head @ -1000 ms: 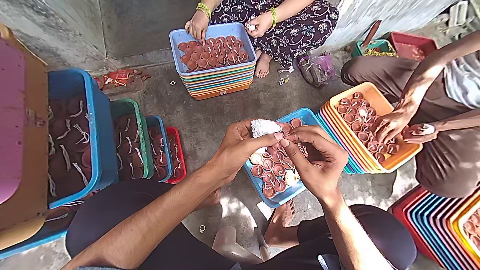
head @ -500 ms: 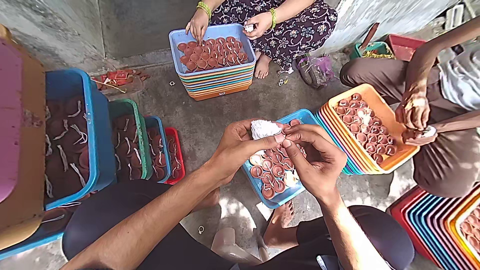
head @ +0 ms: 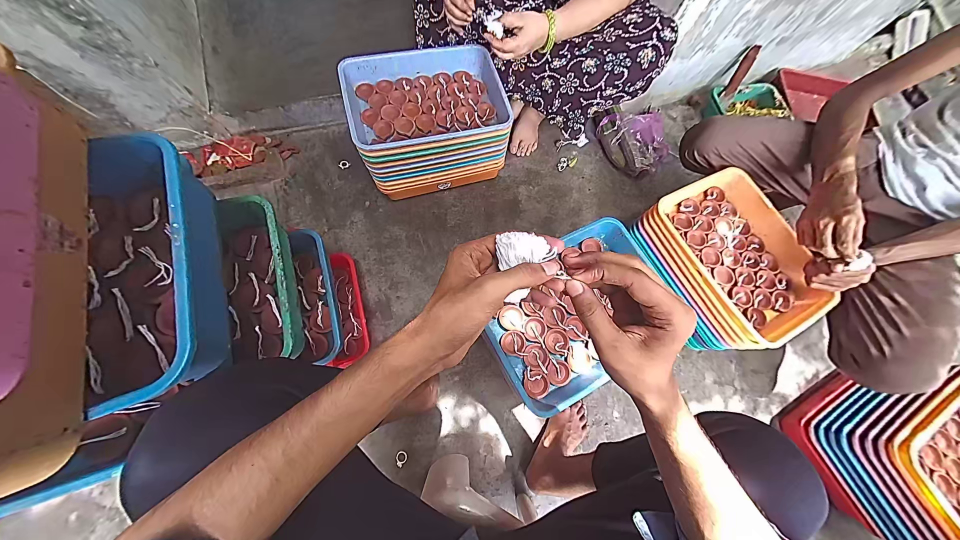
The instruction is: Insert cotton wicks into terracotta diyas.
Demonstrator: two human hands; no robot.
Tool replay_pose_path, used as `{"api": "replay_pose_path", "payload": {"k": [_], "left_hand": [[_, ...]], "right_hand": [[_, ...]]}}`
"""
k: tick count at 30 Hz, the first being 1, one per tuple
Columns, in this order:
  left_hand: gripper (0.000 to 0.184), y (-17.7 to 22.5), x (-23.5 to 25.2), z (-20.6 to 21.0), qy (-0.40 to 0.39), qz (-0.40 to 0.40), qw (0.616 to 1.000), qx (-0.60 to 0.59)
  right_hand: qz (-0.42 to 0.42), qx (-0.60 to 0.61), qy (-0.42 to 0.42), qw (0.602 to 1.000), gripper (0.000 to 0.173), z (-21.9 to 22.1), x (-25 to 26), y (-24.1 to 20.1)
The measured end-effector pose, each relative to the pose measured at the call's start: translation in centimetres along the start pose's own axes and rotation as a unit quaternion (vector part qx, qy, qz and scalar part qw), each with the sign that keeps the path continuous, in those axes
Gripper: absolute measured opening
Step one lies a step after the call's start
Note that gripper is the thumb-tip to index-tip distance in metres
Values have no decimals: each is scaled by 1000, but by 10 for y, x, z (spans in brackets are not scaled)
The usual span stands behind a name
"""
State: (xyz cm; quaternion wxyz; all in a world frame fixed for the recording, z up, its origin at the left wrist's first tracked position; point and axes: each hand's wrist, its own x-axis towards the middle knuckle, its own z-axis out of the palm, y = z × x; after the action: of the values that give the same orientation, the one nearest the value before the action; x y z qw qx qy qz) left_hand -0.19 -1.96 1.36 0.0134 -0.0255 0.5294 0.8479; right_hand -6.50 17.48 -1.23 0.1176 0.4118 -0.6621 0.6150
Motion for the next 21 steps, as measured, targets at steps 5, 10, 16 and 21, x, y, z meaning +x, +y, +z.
{"api": "replay_pose_path", "payload": {"k": [5,10,16,21], "left_hand": [[27,0,0,0,3,-4,1000,-4],[27,-1,0,0,-3,0,1000,9],[31,-5,-1,1,6,1,1000,17],[32,-5,-1,1,9,1,1000,16]], "right_hand": [[-15,10,7,1000,12,0,0,0],[-10,14,7,1000,13,1,0,-1],[-20,3,27,999,13,3,-1,0],[-21,16,48,999,15,5,-3,1]]}}
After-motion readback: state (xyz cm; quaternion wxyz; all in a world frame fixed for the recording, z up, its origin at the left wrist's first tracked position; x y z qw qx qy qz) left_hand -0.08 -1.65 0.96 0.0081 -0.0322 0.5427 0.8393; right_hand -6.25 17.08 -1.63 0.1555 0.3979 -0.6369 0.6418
